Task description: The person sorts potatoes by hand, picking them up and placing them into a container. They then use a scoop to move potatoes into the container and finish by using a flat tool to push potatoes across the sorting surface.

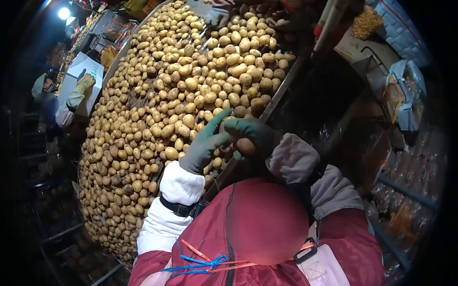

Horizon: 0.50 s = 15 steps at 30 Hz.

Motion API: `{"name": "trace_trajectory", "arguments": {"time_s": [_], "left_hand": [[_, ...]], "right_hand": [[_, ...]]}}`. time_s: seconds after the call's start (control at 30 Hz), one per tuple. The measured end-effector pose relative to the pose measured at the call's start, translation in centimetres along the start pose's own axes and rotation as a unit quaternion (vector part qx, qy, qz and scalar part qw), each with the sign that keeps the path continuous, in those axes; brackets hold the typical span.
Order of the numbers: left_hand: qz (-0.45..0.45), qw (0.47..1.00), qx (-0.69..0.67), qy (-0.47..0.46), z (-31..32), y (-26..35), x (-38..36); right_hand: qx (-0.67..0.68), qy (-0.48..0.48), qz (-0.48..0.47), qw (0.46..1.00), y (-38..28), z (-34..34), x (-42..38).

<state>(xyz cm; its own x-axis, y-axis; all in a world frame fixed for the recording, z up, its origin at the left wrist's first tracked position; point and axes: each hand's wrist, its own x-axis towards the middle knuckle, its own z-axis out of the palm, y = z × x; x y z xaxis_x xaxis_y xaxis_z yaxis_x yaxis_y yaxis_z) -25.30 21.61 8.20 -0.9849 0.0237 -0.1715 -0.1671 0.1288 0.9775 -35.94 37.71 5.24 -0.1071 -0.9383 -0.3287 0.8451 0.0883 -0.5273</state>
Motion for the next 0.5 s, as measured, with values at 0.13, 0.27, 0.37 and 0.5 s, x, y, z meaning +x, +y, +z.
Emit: {"name": "trace_trajectory", "arguments": {"time_s": [0.13, 0.27, 0.37, 0.5], "left_hand": [[-0.062, 0.972, -0.226, 0.002, 1.6, -1.5, -2.6], [-0.071, 0.976, -0.204, 0.025, 3.5, -0.6, -4.1], [-0.073, 0.974, -0.211, 0.033, 4.7, -0.2, -4.6], [-0.001, 0.999, -0.027, 0.044, 5.7, -1.6, -4.8]], "right_hand": [[0.176, -0.112, 0.019, 0.978, 3.0, 0.3, -1.2], [0.106, -0.128, -0.072, 0.983, 4.3, 4.1, -4.8], [0.133, 0.004, -0.088, 0.987, 6.2, 4.5, -6.4], [0.150, -0.035, -0.083, 0.985, 5.8, 5.7, -9.2]]}}
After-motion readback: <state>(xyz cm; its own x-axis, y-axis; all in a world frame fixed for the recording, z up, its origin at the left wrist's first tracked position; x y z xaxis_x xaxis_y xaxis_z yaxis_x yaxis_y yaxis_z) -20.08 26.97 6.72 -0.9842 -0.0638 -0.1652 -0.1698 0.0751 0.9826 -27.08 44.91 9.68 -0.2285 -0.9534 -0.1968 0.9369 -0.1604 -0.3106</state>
